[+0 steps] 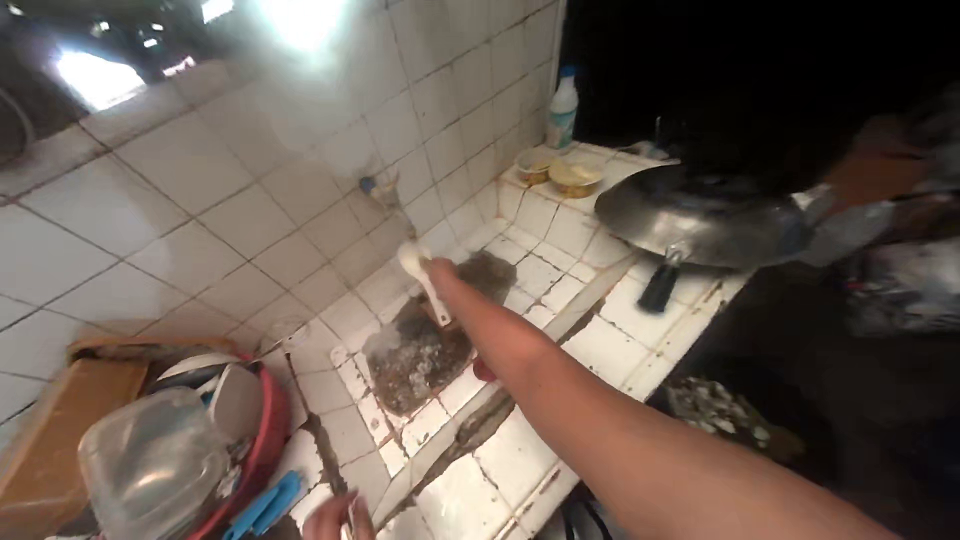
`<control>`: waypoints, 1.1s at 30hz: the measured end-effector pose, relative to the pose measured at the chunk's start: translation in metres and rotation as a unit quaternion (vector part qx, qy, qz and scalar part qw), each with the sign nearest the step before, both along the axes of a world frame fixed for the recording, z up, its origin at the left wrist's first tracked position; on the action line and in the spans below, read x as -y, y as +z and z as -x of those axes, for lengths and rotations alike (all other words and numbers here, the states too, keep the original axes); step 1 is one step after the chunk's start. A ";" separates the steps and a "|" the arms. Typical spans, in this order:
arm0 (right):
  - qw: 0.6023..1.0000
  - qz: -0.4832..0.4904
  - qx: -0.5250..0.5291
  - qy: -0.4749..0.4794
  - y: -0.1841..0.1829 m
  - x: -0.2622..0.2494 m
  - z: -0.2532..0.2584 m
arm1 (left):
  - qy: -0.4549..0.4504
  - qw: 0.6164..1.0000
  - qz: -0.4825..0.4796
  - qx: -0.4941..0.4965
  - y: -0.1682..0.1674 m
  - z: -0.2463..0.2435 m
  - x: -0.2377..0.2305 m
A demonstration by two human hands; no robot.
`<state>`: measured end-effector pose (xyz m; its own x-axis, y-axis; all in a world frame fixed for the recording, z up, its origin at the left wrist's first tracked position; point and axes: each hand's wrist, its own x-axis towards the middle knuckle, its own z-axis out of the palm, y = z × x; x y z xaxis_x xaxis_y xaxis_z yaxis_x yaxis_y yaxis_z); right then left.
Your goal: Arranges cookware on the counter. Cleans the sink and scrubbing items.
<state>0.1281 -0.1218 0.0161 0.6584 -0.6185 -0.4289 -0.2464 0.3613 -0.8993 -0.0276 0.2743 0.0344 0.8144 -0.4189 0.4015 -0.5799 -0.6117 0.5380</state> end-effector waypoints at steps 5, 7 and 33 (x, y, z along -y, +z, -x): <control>0.975 -0.199 0.098 -0.004 -0.009 -0.029 -0.010 | -0.006 0.955 0.003 -0.297 0.013 -0.091 0.166; 0.986 -0.132 0.025 0.101 -0.011 -0.027 -0.002 | 0.012 0.896 0.081 -0.437 0.005 -0.122 0.225; 0.859 0.478 -0.073 0.170 0.051 0.208 0.046 | 0.045 0.861 0.048 -0.504 -0.009 -0.182 0.353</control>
